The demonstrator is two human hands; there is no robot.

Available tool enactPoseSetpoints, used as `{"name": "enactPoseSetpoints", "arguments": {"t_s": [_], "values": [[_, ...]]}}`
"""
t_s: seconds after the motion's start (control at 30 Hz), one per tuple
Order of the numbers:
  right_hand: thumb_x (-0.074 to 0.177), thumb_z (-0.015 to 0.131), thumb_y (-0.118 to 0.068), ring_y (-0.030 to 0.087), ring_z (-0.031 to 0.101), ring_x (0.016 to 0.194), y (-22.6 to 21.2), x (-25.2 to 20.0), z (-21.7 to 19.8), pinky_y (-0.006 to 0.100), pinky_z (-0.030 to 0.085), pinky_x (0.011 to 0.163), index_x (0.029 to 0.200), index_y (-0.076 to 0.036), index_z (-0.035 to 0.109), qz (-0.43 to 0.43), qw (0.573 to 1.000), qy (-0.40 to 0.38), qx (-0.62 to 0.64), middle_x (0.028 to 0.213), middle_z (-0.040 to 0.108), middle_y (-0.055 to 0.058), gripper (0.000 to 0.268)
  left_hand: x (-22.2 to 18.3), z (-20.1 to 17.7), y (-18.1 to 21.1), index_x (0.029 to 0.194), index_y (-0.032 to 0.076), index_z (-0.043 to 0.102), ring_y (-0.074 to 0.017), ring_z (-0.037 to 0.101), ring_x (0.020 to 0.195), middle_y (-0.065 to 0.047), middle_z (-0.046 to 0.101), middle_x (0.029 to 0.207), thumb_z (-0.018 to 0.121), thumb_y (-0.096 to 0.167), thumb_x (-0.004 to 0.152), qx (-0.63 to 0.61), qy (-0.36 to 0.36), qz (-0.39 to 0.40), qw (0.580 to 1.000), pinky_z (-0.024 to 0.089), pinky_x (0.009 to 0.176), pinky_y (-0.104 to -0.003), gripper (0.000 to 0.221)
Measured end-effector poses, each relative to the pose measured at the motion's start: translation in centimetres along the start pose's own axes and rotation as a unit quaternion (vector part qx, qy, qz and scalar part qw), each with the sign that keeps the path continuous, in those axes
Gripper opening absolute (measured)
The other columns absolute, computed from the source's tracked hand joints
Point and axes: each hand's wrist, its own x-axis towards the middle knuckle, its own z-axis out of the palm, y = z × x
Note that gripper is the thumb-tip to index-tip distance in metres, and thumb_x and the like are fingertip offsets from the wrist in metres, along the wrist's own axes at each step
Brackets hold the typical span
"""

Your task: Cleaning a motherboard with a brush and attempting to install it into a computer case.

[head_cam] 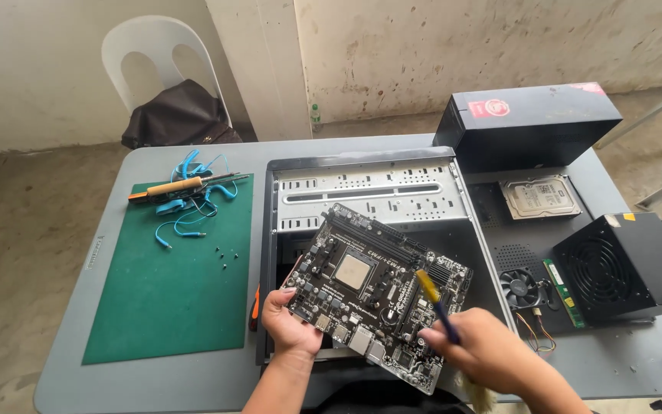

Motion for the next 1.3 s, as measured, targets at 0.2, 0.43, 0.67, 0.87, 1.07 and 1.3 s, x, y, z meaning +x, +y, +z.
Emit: {"name": "enactPoseSetpoints", "arguments": {"t_s": [0.2, 0.43, 0.67, 0.87, 1.07, 1.3], "values": [[0.099, 0.048, -0.034, 0.015, 0.057, 0.056, 0.0, -0.8, 1.9, 0.029, 0.045, 0.054, 0.065, -0.010, 0.065, -0.208, 0.927, 0.217, 0.226, 0.061, 0.059, 0.001, 0.044, 0.3, 0.4, -0.3, 0.089, 0.008, 0.059, -0.0318, 0.061, 0.079, -0.011, 0.064, 0.089, 0.055, 0.019, 0.061, -0.008, -0.010, 0.004, 1.000, 0.049, 0.065, -0.042, 0.030], [0.073, 0.082, -0.015, 0.010, 0.053, 0.045, -0.4, -0.9, 0.0, 0.022, 0.044, 0.046, 0.056, -0.012, 0.058, -0.269, 0.866, 0.374, 0.193, 0.053, 0.060, 0.000, 0.029, 1.0, 0.1, -0.9, 0.083, 0.006, 0.060, -0.0314, 0.061, 0.075, -0.010, 0.063, 0.083, 0.054, 0.015, 0.062, -0.023, -0.027, 0.032, 0.999, 0.050, 0.066, -0.042, 0.023], [0.085, 0.075, -0.005, 0.016, 0.058, 0.052, 2.1, 0.7, -0.5, 0.025, 0.045, 0.055, 0.065, -0.003, 0.058, -0.197, 0.797, 0.559, 0.117, 0.062, 0.063, 0.008, 0.026, 0.9, 0.1, -0.9, 0.077, 0.010, 0.056, -0.0304, 0.060, 0.073, -0.008, 0.062, 0.082, 0.055, 0.016, 0.060, -0.011, 0.003, 0.047, 0.999, 0.048, 0.062, -0.041, 0.018], [0.087, 0.069, -0.030, 0.013, 0.057, 0.059, 3.2, 1.3, 1.9, 0.026, 0.046, 0.059, 0.064, -0.012, 0.057, -0.167, 0.882, 0.430, 0.093, 0.064, 0.060, 0.000, 0.032, 0.4, 0.6, -0.8, 0.102, 0.000, 0.067, -0.0333, 0.062, 0.082, -0.014, 0.066, 0.093, 0.053, 0.019, 0.065, -0.017, -0.040, 0.035, 0.998, 0.050, 0.069, -0.042, 0.044], [0.090, 0.066, -0.038, 0.016, 0.067, 0.054, -0.7, 0.2, -1.4, 0.027, 0.052, 0.052, 0.063, -0.010, 0.058, -0.277, 0.876, 0.260, 0.297, 0.062, 0.066, 0.005, 0.040, 0.6, 0.5, -0.6, 0.089, 0.006, 0.058, -0.0324, 0.060, 0.079, -0.012, 0.062, 0.088, 0.054, 0.018, 0.063, -0.008, -0.014, 0.018, 1.000, 0.048, 0.066, -0.043, 0.028], [0.087, 0.068, -0.035, 0.014, 0.069, 0.082, 0.3, 2.3, -5.1, 0.029, 0.057, 0.077, 0.081, -0.011, 0.071, -0.232, 0.881, 0.377, 0.166, 0.086, 0.072, 0.003, 0.025, 1.4, -0.2, -0.7, 0.077, 0.010, 0.057, -0.0335, 0.060, 0.078, -0.010, 0.063, 0.085, 0.056, 0.015, 0.062, -0.021, -0.005, -0.013, 1.000, 0.048, 0.069, -0.043, 0.016]]}}
